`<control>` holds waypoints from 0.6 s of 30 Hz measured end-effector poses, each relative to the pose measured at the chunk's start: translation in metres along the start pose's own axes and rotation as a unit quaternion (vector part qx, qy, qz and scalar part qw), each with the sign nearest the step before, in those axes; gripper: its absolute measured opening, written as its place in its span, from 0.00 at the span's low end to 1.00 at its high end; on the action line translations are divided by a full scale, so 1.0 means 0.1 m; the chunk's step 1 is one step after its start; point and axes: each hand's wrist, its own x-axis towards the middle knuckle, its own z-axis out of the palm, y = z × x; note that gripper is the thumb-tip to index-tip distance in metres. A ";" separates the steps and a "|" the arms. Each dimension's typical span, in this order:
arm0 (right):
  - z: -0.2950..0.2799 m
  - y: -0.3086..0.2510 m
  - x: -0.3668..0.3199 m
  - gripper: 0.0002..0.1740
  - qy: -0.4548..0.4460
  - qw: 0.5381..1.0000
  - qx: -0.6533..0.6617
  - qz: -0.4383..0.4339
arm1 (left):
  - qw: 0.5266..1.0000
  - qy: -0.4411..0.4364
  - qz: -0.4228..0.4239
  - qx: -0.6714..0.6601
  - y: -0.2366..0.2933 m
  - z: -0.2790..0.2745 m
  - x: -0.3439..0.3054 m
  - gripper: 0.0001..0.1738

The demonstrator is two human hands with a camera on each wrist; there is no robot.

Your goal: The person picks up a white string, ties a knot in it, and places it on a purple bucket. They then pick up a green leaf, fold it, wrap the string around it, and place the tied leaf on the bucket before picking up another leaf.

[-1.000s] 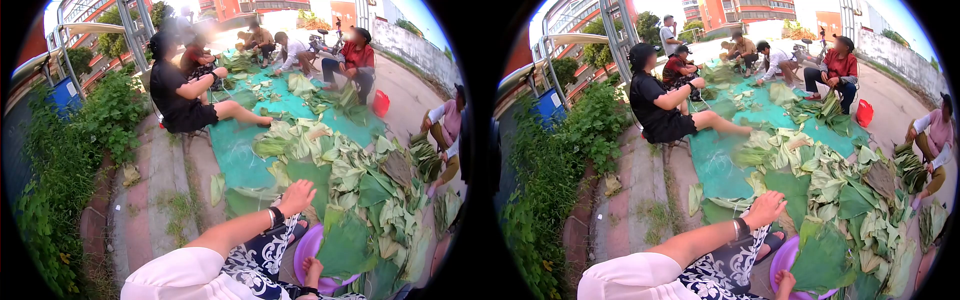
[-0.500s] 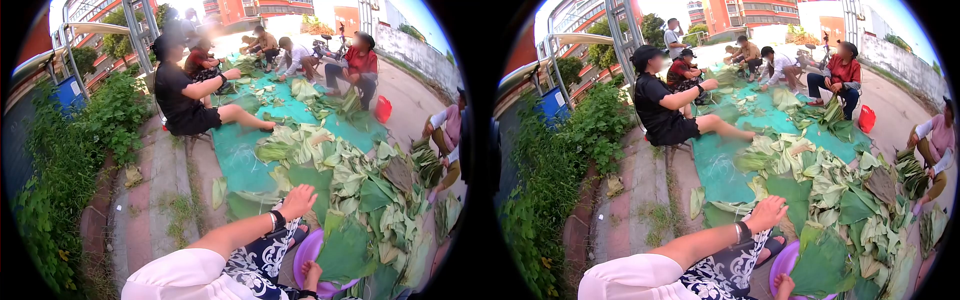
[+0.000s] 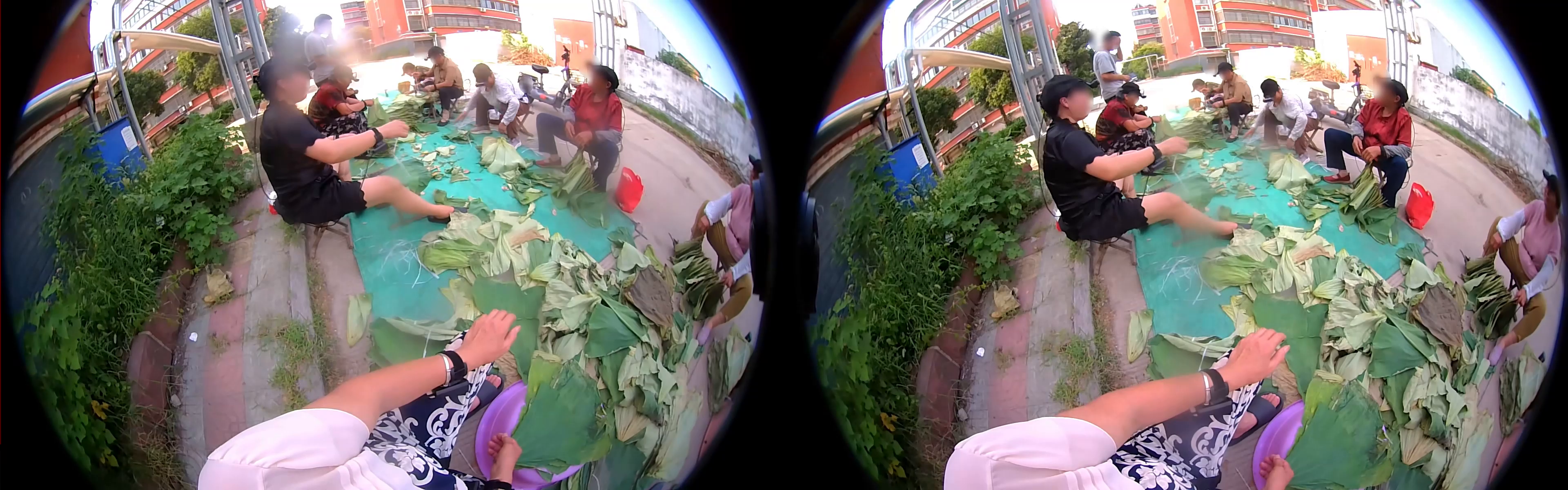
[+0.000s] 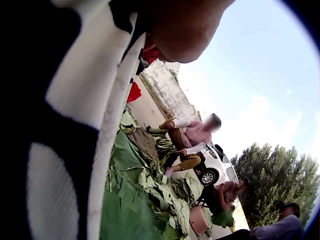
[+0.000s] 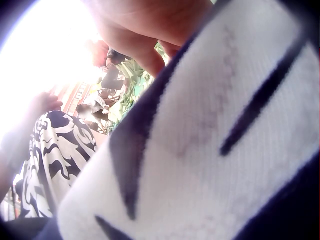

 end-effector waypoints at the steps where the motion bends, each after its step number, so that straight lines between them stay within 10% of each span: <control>1: 0.00 -0.01 -0.01 0.11 -0.001 1.000 0.001 0.000 | 1.000 0.000 0.000 0.000 0.00 0.00 0.00 0.12; 18: 0.04 -0.08 -0.09 0.10 -0.003 1.000 0.016 0.013 | 1.000 0.003 0.002 -0.009 0.00 0.01 -0.01 0.12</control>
